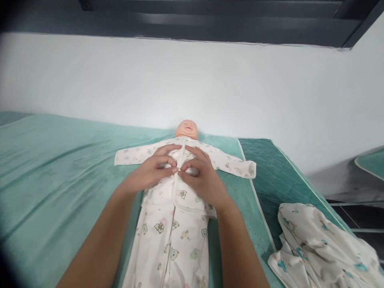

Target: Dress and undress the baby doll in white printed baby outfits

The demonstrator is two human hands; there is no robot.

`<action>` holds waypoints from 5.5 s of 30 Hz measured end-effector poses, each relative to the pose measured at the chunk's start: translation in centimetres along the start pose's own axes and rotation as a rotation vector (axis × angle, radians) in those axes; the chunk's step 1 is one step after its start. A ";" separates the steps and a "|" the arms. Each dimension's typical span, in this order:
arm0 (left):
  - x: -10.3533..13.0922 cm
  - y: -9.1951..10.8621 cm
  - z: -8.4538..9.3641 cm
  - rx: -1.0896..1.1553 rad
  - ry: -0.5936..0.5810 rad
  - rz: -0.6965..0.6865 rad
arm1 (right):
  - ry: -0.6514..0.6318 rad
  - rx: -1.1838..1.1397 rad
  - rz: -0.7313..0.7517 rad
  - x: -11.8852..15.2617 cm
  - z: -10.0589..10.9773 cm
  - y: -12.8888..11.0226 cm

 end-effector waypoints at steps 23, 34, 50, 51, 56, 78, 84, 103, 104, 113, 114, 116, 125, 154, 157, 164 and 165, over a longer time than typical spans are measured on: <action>-0.1 0.2 0.0 0.092 -0.072 0.000 | -0.037 -0.119 -0.033 -0.1 0.2 0.3; -0.2 0.1 0.0 0.111 -0.036 0.000 | -0.012 -0.122 -0.002 -0.2 0.1 0.6; -0.3 0.1 -0.2 0.053 -0.042 -0.063 | 0.053 -0.031 0.017 -0.4 -0.3 0.4; -0.3 0.1 -0.2 0.055 -0.040 -0.071 | 0.054 -0.044 0.020 -0.4 -0.3 0.4; -0.1 -0.5 0.6 0.314 0.090 -0.077 | 0.167 -0.420 -0.042 -0.2 0.8 1.7; 0.1 -3.2 1.7 0.039 0.509 0.256 | 0.424 -0.086 -0.362 0.3 2.4 4.2; 0.2 -3.3 1.9 0.006 0.550 0.266 | 0.420 -0.108 -0.395 0.4 2.3 4.5; 3.5 -7.6 6.1 -0.263 1.004 0.430 | 0.632 0.207 -0.390 1.7 6.3 8.6; 3.1 -7.1 5.9 -0.337 0.983 0.401 | 0.617 0.270 -0.351 1.4 6.0 8.2; -1.0 -6.7 3.3 -0.621 0.461 0.257 | 0.393 0.563 -0.148 -2.4 3.6 7.8; -1.0 -6.8 3.4 -0.632 0.447 0.276 | 0.374 0.586 -0.151 -2.9 3.5 7.8; -1.0 -7.1 3.7 -0.653 0.435 0.304 | 0.344 0.628 -0.154 -3.6 3.5 7.8; 0.4 -9.0 5.7 -0.666 0.569 0.441 | 0.275 0.584 -0.438 -3.5 8.5 13.2; -0.8 -9.1 4.6 -0.665 0.460 0.445 | 0.283 0.518 -0.072 -3.3 5.6 7.9; -0.3 -8.9 4.6 -0.682 0.507 0.470 | 0.321 0.442 0.027 -3.0 4.4 3.9; 0.9 -8.9 5.3 -0.749 0.560 0.609 | -0.208 0.722 0.101 -9.3 -4.6 -3.9; 0.9 -9.0 5.5 -0.746 0.557 0.619 | -0.299 0.811 0.049 -10.6 -6.0 -4.1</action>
Point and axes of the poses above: each hand's wrist, its own x-axis away from the middle knuckle, its own z-axis out of the back of the hand, y = z × x, the point moved 6 cm from there along -x, towards the middle knuckle, and after that the axes turned 11 degrees about -y, right-handed, at the moved point
